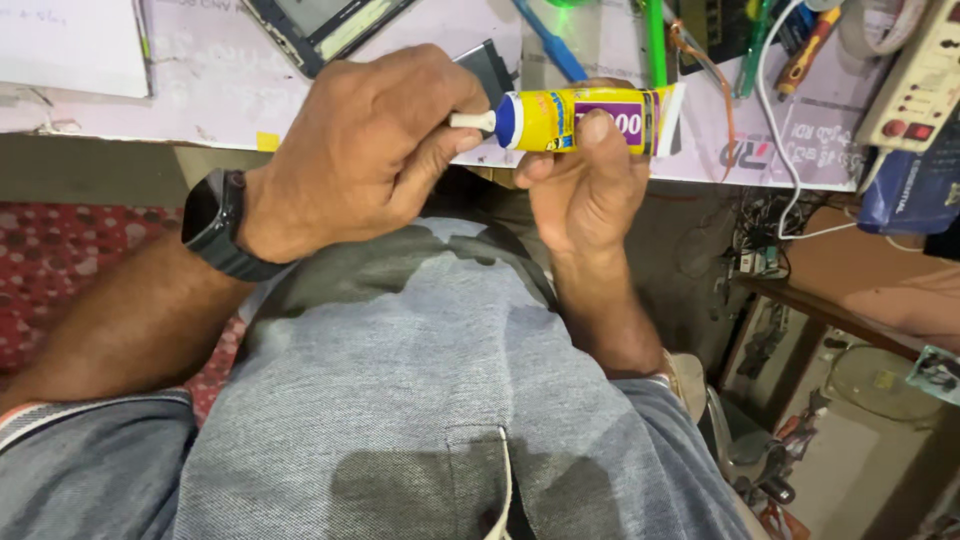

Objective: The person applies adhesive from a tube to the back of a mobile phone battery and then presses the battery into the internal chassis of the phone.

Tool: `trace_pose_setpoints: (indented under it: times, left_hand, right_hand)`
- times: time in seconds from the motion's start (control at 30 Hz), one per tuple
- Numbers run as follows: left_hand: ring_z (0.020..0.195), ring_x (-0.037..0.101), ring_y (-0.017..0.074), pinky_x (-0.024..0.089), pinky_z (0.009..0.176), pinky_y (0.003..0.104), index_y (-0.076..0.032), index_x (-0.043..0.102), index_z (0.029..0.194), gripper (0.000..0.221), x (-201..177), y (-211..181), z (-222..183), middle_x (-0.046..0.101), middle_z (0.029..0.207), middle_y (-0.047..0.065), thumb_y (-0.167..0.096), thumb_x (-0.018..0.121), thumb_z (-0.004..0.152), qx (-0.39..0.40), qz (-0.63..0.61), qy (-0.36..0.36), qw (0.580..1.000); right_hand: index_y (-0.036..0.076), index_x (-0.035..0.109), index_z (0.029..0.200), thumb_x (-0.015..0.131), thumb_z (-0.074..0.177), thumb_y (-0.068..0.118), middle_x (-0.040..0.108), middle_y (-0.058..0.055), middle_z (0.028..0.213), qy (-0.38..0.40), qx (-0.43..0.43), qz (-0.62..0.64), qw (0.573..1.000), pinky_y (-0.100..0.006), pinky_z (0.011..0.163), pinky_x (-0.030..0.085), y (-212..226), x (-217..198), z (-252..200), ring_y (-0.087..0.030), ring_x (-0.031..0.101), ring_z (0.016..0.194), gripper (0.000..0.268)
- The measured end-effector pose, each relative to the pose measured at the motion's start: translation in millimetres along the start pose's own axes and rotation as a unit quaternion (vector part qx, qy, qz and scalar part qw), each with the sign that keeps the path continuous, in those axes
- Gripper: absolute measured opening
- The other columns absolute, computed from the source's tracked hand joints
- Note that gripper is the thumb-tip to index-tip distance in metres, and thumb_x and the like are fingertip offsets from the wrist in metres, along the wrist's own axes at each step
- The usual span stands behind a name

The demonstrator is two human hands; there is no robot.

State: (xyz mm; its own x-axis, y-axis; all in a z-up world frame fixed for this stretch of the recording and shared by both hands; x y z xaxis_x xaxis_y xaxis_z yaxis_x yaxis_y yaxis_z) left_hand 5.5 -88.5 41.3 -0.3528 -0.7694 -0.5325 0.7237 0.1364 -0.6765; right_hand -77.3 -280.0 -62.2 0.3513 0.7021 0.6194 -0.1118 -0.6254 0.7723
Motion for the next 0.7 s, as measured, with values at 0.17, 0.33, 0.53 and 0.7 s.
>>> trace_pose_setpoints:
  times: [0.17,0.33,0.53,0.7]
  left_hand:
    - [0.071,0.061,0.0317,0.044,0.06,0.043,-0.003,0.065,0.095,0.03,-3.8,-4.2,2.8,0.059,0.081,0.01,-0.03,0.072,0.105,0.033,0.031,0.004,0.999]
    - [0.076,0.063,0.0286,0.046,0.065,0.04,-0.004,0.066,0.1,0.026,3.0,-2.9,11.0,0.061,0.087,0.009,-0.028,0.063,0.107,0.069,0.06,0.042,0.995]
    - [0.087,0.065,0.0278,0.049,0.071,0.037,-0.001,0.062,0.113,0.03,-1.9,-11.2,13.0,0.064,0.101,0.009,-0.03,0.066,0.106,0.118,0.035,0.023,0.992]
    - [0.083,0.065,0.0277,0.048,0.069,0.04,-0.003,0.067,0.102,0.018,8.3,-3.4,11.1,0.065,0.091,0.008,-0.02,0.072,0.104,0.086,0.08,0.039,0.992]
  right_hand:
    - [0.002,0.06,0.126,0.069,0.105,0.016,0.072,-0.014,0.094,0.0,-0.004,0.019,1.0,-0.037,0.059,0.056,1.4,-3.1,1.7,-0.022,0.067,0.069,0.026]
    - [0.002,0.061,0.126,0.069,0.104,0.017,0.072,-0.014,0.096,-0.003,-0.02,0.018,1.0,-0.038,0.059,0.057,4.3,-2.9,2.4,-0.023,0.067,0.069,0.027]
    - [0.002,0.062,0.12,0.069,0.106,0.016,0.072,-0.015,0.095,-0.006,-0.026,0.019,0.999,-0.039,0.06,0.057,5.0,-8.8,1.2,-0.023,0.068,0.07,0.022]
    - [0.002,0.065,0.115,0.068,0.105,0.017,0.073,-0.015,0.093,-0.013,-0.028,0.019,0.999,-0.039,0.06,0.058,1.2,-18.9,3.4,-0.023,0.068,0.068,0.018]
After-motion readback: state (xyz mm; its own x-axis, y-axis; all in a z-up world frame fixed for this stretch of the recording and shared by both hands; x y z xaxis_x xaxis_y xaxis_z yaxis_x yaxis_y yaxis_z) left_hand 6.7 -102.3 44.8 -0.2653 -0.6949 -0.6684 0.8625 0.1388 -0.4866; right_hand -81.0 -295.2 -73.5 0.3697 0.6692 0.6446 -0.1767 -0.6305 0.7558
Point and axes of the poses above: each hand's wrist, its own z-axis towards the middle knuckle, its own x-axis out of the palm, y = z × x, the point moved 8 cm from there along z, towards the middle knuckle
